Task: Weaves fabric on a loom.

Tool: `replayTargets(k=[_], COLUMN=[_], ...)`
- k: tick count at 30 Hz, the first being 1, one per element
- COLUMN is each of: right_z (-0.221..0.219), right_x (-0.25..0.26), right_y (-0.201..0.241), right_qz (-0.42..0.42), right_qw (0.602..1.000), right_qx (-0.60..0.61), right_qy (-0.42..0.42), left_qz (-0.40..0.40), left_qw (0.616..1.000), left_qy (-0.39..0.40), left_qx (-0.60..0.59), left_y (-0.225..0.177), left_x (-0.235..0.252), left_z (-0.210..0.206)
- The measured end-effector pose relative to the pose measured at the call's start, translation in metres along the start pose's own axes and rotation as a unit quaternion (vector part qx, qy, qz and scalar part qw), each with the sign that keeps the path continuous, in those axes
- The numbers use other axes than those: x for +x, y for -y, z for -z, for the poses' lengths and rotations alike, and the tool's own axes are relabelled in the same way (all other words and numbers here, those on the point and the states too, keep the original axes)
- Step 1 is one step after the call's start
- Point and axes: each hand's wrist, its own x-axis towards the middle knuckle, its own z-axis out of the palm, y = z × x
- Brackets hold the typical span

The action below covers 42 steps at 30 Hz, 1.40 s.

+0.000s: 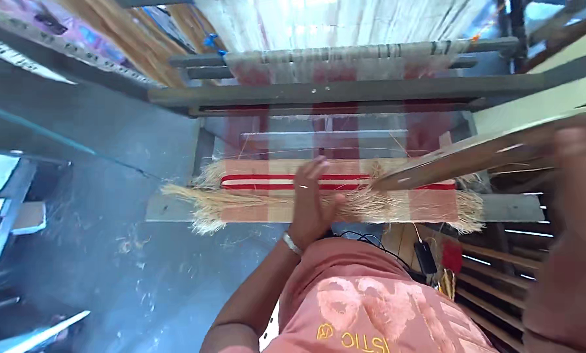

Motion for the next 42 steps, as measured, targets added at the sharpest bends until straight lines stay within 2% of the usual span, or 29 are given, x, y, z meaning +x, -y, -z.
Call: replayTargets(k=[1,3,5,7,8,10,12,14,16,20,23,26,33,42], right_z=[-0.030,-0.083,-0.130,-0.175,-0.196,-0.232,-0.261,-0.282,-0.289,-0.269,-0.248,-0.235,-0.249,-0.235], right_x=[-0.001,0.006,0.025,0.058,0.079,0.122,0.150,0.151,0.138,0.094,0.038,-0.005,0.019,0.001], right_y=[0.016,0.027,0.018,-0.004,-0.018,-0.045,-0.072,-0.092,-0.101,-0.090,-0.073,-0.065,-0.069,-0.053], right_qz=[-0.041,-0.048,-0.041,-0.055,-0.057,-0.043,-0.041,-0.020,0.009,-0.005,-0.007,0.020,-0.013,-0.055], right_qw=[0.998,0.985,0.953,0.930,0.939,0.962,0.947,0.936,0.936,0.930,0.931,0.934,0.929,0.921], right_qx=[0.033,0.084,0.145,0.176,0.139,-0.036,-0.182,-0.263,-0.289,-0.285,-0.281,-0.281,-0.297,-0.285], right_qy=[0.039,0.144,0.263,0.317,0.308,0.266,0.260,0.232,0.202,0.232,0.234,0.217,0.221,0.260], left_qz=[-0.015,0.006,0.085,0.163,0.189,0.214,0.220,0.232,0.254,0.302,0.284,0.280,0.239,0.247], left_qw=[1.000,0.998,0.993,0.983,0.980,0.976,0.975,0.971,0.962,0.925,0.909,0.911,0.919,0.918], left_qy=[0.015,0.032,0.058,0.067,0.059,0.027,-0.005,-0.039,-0.096,-0.218,-0.263,-0.278,-0.296,-0.297], left_qx=[-0.020,-0.051,-0.062,-0.047,-0.028,0.011,0.032,0.043,0.028,-0.075,-0.152,-0.121,-0.107,-0.089], left_y=[-0.016,-0.028,-0.016,0.009,0.024,0.055,0.082,0.103,0.117,0.131,0.140,0.143,0.147,0.148], left_x=[-0.001,-0.006,-0.013,-0.023,-0.028,-0.038,-0.048,-0.057,-0.066,-0.079,-0.087,-0.092,-0.092,-0.093], left_z=[-0.009,-0.017,-0.013,-0.001,0.005,0.013,0.020,0.026,0.029,0.031,0.030,0.024,0.020,0.018])
